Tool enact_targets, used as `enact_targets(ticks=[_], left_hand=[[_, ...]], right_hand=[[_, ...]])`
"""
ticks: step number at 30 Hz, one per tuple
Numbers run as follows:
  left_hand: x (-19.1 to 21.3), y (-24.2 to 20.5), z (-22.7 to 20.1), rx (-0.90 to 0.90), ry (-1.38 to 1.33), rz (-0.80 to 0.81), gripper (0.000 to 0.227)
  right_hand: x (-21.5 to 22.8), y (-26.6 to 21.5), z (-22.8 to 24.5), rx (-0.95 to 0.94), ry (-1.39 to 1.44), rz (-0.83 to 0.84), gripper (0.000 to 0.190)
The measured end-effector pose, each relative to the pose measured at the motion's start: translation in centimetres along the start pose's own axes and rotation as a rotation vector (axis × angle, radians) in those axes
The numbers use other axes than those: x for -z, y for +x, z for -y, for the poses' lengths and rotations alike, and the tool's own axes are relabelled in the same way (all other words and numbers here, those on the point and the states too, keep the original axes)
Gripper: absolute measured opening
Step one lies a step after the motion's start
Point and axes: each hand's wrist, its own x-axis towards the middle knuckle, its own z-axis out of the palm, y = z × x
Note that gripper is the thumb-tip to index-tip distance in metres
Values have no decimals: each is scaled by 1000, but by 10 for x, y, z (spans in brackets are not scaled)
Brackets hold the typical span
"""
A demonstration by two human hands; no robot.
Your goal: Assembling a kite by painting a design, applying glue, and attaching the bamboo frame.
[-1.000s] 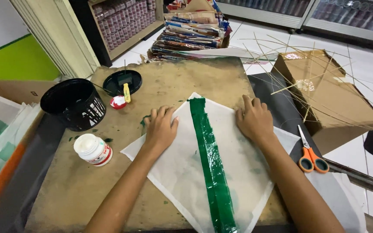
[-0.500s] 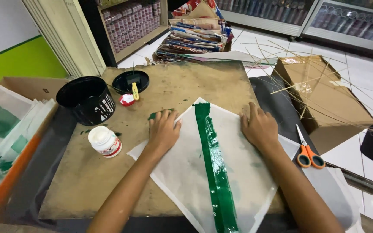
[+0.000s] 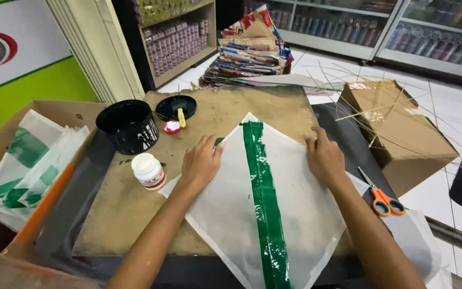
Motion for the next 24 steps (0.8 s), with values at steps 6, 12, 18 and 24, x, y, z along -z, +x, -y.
enact_targets(ticks=[6,12,18,24], left_hand=[[45,-5,-17,-40,-41,-67,44],[61,-9,-15,-103,-4,-144,48],[76,-25,-9,-187,-6,-268,50],[105,-37,-8,-232,7,-427,43]], right_hand=[[18,15,10,24,-28,-39,43],[52,-7,31,51,-64,-81,45],[70,-28,46,174,56,-173,41],[85,-35,71,277,159,-252,33]])
